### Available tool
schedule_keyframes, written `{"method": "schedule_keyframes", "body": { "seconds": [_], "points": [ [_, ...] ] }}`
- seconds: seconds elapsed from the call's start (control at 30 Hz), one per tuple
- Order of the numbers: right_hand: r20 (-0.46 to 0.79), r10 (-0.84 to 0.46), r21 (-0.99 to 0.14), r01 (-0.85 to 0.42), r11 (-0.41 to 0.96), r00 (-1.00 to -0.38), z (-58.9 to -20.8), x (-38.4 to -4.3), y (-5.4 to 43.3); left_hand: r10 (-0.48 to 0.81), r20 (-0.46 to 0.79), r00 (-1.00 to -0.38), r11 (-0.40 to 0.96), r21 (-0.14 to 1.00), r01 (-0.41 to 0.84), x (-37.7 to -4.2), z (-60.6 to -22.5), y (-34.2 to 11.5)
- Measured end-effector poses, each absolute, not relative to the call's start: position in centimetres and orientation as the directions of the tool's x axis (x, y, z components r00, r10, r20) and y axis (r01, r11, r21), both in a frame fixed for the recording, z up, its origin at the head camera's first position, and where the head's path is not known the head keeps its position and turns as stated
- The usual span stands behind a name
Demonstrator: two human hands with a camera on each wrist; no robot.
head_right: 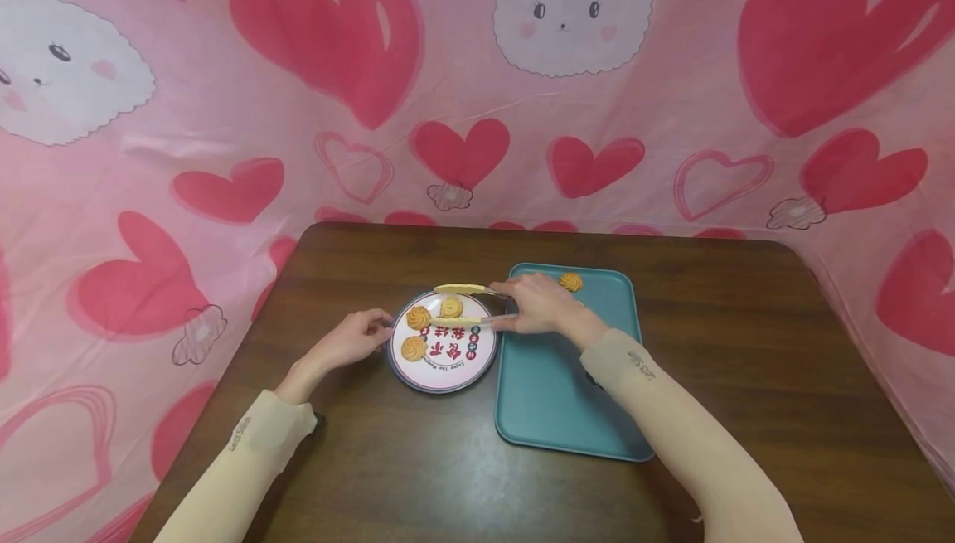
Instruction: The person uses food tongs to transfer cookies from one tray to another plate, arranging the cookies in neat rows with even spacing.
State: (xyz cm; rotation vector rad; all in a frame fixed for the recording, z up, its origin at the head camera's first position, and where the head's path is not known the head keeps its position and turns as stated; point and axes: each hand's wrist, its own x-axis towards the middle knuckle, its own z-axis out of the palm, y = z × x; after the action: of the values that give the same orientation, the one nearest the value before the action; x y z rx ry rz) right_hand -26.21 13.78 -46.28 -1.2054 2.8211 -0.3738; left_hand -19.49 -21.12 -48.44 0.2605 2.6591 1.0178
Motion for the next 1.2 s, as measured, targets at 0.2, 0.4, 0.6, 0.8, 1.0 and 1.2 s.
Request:
{"method": "schedule_keyframes", "body": {
  "seconds": [0.2, 0.4, 0.6, 0.8, 1.0, 1.2],
  "points": [
    [0.050, -0.709, -0.245, -0.697, 0.674, -0.703, -46.3, -26.1, 13.9, 0.263, -0.196, -0.945, 0.732, 0.678, 0.063, -19.5, -48.4, -21.1],
    [0.058, -0.701, -0.261, -0.689, 0.676, -0.710, -46.3, -26.0, 14.2, 0.277, -0.180, -0.944, 0.725, 0.684, 0.083, -19.4, -48.3, -21.1],
    [0.080, -0.702, -0.279, -0.692, 0.666, -0.708, -45.6, -25.8, 14.9, 0.284, -0.167, -0.944, 0.726, 0.681, 0.098, -19.4, -48.4, -21.0],
    [0.148, -0.692, -0.284, -0.701, 0.654, -0.706, -44.3, -26.0, 16.8, 0.286, -0.163, -0.944, 0.727, 0.679, 0.103, -19.3, -48.4, -21.0],
    [0.136, -0.632, -0.258, -0.643, 0.721, -0.763, -42.8, -26.1, 19.4, 0.285, -0.164, -0.944, 0.725, 0.682, 0.100, -19.3, -48.2, -21.1],
    [0.140, -0.586, -0.257, -0.601, 0.757, -0.798, -41.8, -25.8, 22.4, 0.278, -0.175, -0.945, 0.727, 0.682, 0.088, -19.4, -48.4, -21.0]
  ]
}}
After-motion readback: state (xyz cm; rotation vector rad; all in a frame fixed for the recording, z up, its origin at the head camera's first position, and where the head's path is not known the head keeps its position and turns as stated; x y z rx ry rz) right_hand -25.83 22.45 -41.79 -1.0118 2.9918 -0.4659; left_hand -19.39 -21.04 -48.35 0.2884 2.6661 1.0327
